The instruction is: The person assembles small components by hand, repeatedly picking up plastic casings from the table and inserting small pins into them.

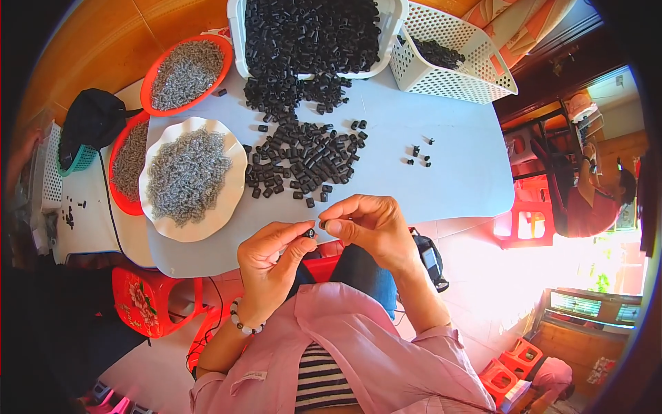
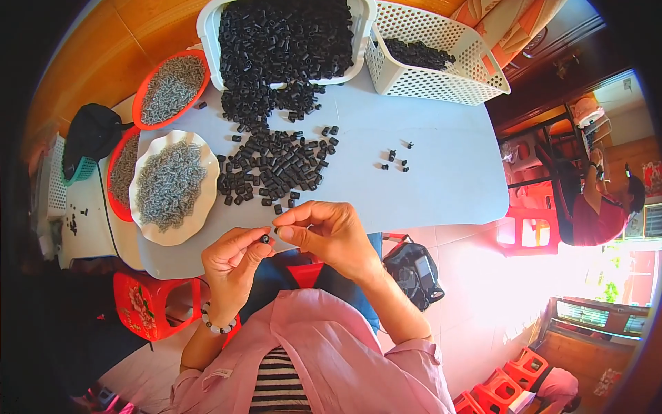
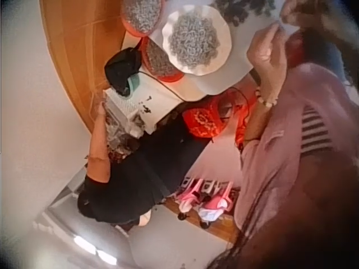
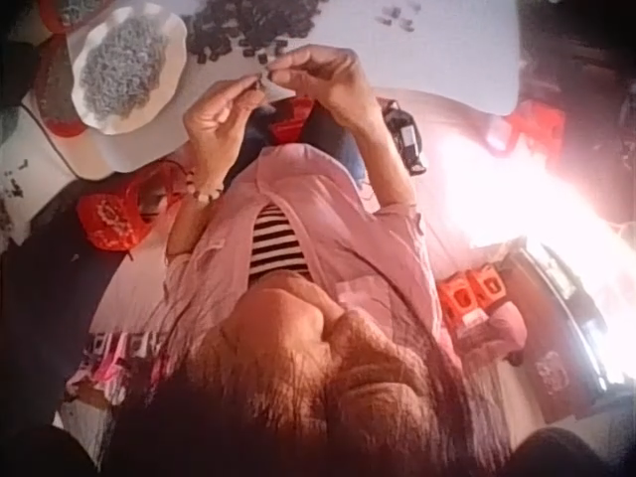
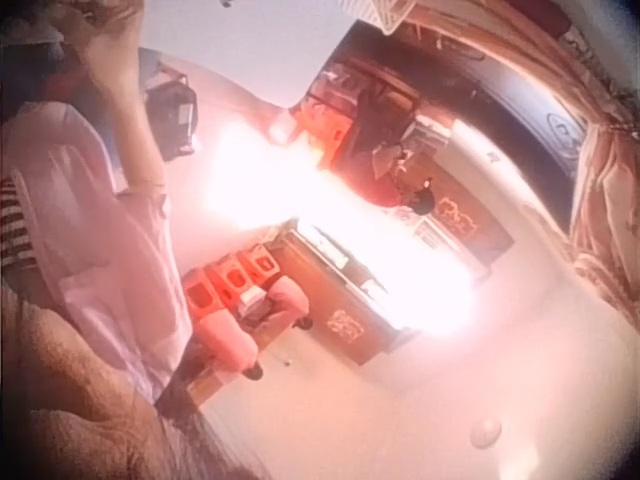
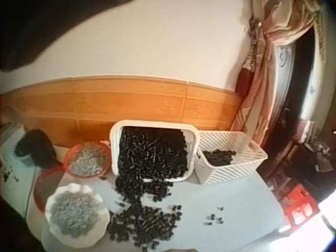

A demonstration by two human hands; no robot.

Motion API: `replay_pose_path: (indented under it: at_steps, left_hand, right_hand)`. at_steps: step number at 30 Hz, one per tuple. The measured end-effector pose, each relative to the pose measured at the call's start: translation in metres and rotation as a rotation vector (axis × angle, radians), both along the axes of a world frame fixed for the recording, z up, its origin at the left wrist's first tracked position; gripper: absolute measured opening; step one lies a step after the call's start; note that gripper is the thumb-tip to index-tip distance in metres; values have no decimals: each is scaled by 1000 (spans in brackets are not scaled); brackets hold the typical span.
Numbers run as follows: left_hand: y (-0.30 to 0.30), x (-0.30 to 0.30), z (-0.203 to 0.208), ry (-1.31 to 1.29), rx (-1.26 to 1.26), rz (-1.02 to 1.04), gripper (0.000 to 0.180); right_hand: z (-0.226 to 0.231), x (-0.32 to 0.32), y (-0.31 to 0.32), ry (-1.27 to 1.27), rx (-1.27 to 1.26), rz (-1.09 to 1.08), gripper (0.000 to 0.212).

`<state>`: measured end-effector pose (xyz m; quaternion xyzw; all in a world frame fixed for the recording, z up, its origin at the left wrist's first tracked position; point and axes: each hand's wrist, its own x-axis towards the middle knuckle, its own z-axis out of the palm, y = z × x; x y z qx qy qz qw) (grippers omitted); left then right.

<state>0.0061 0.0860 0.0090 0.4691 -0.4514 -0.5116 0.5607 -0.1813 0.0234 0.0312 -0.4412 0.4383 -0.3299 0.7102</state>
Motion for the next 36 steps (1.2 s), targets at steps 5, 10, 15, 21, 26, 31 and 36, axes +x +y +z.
replay_pose_path:
  at_steps: [5, 10, 15, 21, 26, 31, 36]
  left_hand:
    - [7, -9, 2, -48, -4, -2, 22]
    - [12, -6, 4, -296, -140, -72, 25]
    - [15, -11, 13, -341, -189, -65, 24]
    - [17, -16, 21, -398, -225, -62, 26]
    - [16, -16, 23, -488, -302, -53, 31]
    - [16, -16, 25, -546, -377, -85, 34]
    - [16, -16, 23, -561, -410, -104, 35]
  right_hand:
    - [-2, 0, 19, -188, 8, -92, 17]
    - [0, -9, 33, -130, 0, -97, 17]
    - [3, -18, 41, -171, -23, -58, 18]
    - [4, -22, 47, -239, -53, -79, 15]
    - [8, -26, 50, -237, 0, -124, 12]
    - [9, -26, 54, -230, -12, -119, 13]
    - [9, -23, 56, -116, -78, -112, 12]
